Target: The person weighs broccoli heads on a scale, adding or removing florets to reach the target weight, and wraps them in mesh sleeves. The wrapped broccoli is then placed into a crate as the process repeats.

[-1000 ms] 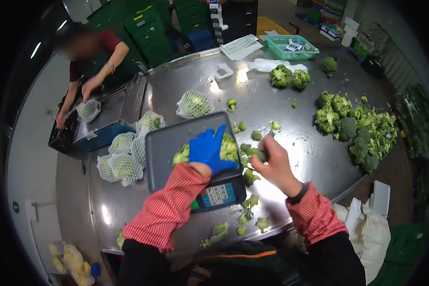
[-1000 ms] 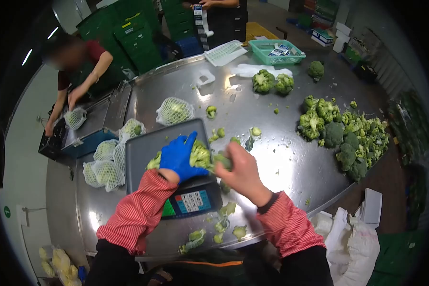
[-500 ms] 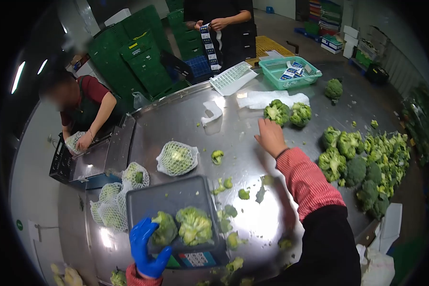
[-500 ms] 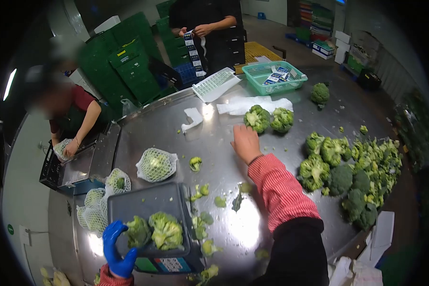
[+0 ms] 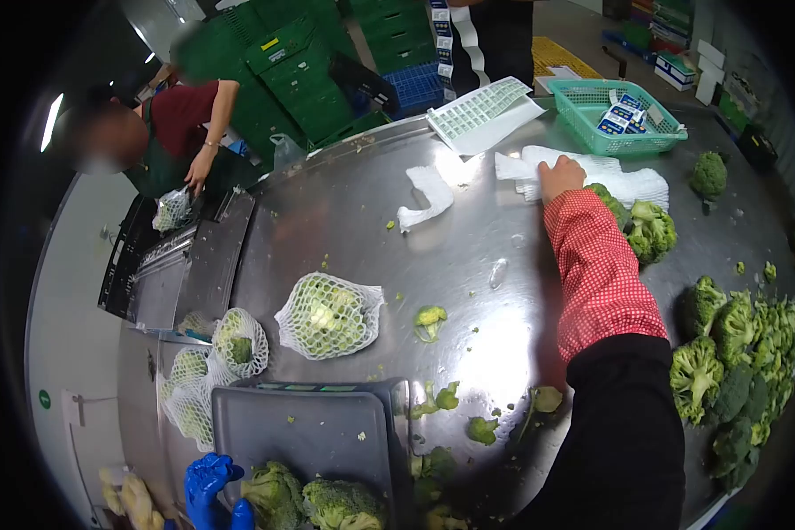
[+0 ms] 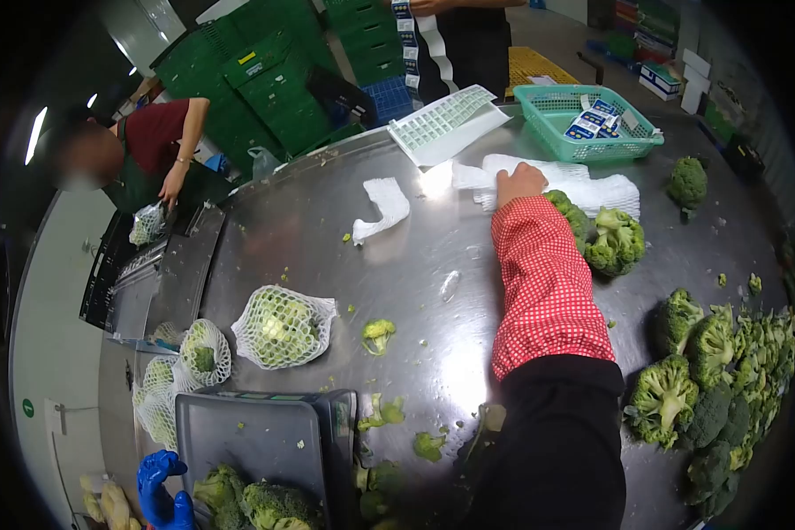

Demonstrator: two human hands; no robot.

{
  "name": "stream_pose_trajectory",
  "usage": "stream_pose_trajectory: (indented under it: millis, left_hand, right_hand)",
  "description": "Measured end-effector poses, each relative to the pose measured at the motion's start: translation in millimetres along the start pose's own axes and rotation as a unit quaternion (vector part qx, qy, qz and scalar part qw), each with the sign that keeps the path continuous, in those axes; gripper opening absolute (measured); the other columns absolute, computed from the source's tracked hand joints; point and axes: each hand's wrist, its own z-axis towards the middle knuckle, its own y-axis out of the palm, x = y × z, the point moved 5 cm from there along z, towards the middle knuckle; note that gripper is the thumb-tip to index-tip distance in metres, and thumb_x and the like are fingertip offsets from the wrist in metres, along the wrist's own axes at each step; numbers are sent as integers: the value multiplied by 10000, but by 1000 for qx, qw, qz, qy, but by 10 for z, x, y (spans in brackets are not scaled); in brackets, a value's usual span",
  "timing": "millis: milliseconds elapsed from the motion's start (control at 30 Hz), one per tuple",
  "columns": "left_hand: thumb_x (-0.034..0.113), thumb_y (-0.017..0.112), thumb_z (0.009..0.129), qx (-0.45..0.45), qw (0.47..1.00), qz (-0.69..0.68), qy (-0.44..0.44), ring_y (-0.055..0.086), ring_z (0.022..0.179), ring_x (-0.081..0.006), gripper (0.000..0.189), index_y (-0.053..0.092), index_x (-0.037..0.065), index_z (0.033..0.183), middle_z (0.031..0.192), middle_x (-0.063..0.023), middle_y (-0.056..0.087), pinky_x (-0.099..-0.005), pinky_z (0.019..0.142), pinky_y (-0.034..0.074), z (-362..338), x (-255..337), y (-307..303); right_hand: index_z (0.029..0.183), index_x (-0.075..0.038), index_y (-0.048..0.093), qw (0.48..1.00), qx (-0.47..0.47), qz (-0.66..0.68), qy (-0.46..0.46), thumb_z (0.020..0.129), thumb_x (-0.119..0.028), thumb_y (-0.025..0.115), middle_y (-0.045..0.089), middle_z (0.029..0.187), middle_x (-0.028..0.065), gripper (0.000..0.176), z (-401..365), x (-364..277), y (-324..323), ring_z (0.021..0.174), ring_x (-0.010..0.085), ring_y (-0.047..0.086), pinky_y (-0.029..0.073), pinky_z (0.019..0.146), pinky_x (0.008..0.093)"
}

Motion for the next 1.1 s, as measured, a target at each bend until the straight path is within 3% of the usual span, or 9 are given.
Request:
stream_pose_trajectory:
  millis: [167, 300, 433, 600, 700, 733, 833, 967, 1100]
  left_hand:
    - [33, 575, 818, -24, 999, 20, 25, 592, 920, -337, 271, 576, -56, 1074, 1002, -202, 609, -441, 822, 488, 46, 153, 43]
    - [23, 586, 799, 3, 998, -17, 67, 601, 891, -328, 237, 593, -30, 1030, 981, -196, 627, -428, 823, 479, -77, 347, -123]
    - [157, 655, 710, -5, 991, -63, 117, 609, 926, -318, 386, 601, 2, 1059, 929, -122, 668, -439, 895, 448, -361, 372, -298]
    - [122, 689, 722, -74, 973, -173, 137, 635, 808, -303, 253, 655, 21, 952, 848, -111, 670, -393, 775, 486, -456, 913, -296]
    - [84, 687, 748, -179, 926, -286, 170, 633, 794, -290, 194, 658, 40, 934, 882, -106, 667, -371, 728, 492, -605, 1212, -96]
    - [99, 697, 759, -186, 917, -300, 186, 635, 799, -282, 213, 658, 39, 960, 890, -99, 663, -367, 711, 488, -719, 1247, 20]
    - [185, 708, 806, -258, 894, -340, 133, 631, 893, -252, 362, 604, 48, 1124, 910, -83, 633, -348, 749, 485, -1034, 1302, 427]
    - [356, 773, 745, -249, 841, -455, -155, 500, 1162, -272, 869, 302, 49, 1407, 1257, -196, 470, -377, 906, 467, -1351, 1096, 1173]
    - [336, 708, 810, -438, 703, -509, -236, 544, 1122, -277, 741, 353, 17, 1376, 1202, -202, 545, -364, 924, 452, -1459, 1234, 1486]
  right_hand:
    - [984, -120, 634, 959, -69, -124, -245, 852, -166, 515, 599, 964, 115, 184, -317, -278, -458, 910, 243, 594, 528, 647, 373]
    - [890, -143, 611, 897, 96, 26, -430, 761, -118, 544, 570, 921, 52, 147, -1458, -571, -1621, 880, 215, 561, 477, 661, 365]
    - [861, -129, 534, 852, 74, 134, -501, 747, -115, 541, 537, 879, 56, 115, -2663, -480, -2912, 854, 215, 544, 417, 718, 363]
    - [875, -70, 528, 872, -168, 125, -443, 763, -228, 587, 576, 735, 105, 202, -3778, -7, -3304, 731, 279, 591, 452, 700, 385]
    - [901, -29, 551, 865, -428, 120, -232, 816, -439, 579, 638, 801, 163, 420, -4204, 333, -3113, 788, 317, 626, 478, 727, 400]
    - [963, 8, 575, 868, -437, 108, -208, 821, -598, 524, 652, 871, 216, 625, -4333, 430, -3037, 834, 348, 634, 488, 741, 412]
    - [1016, 23, 587, 867, -390, 277, -138, 843, -545, 522, 646, 868, 231, 597, -4673, 531, -3055, 810, 363, 632, 490, 726, 414]
    - [1119, 39, 536, 853, -275, 442, 20, 894, -368, 558, 641, 939, 237, 466, -4774, 333, -3906, 907, 299, 635, 469, 811, 369]
    - [1183, 39, 481, 751, -180, 635, -21, 937, -307, 507, 646, 947, 157, 425, -5025, 21, -4179, 870, 220, 616, 471, 791, 344]
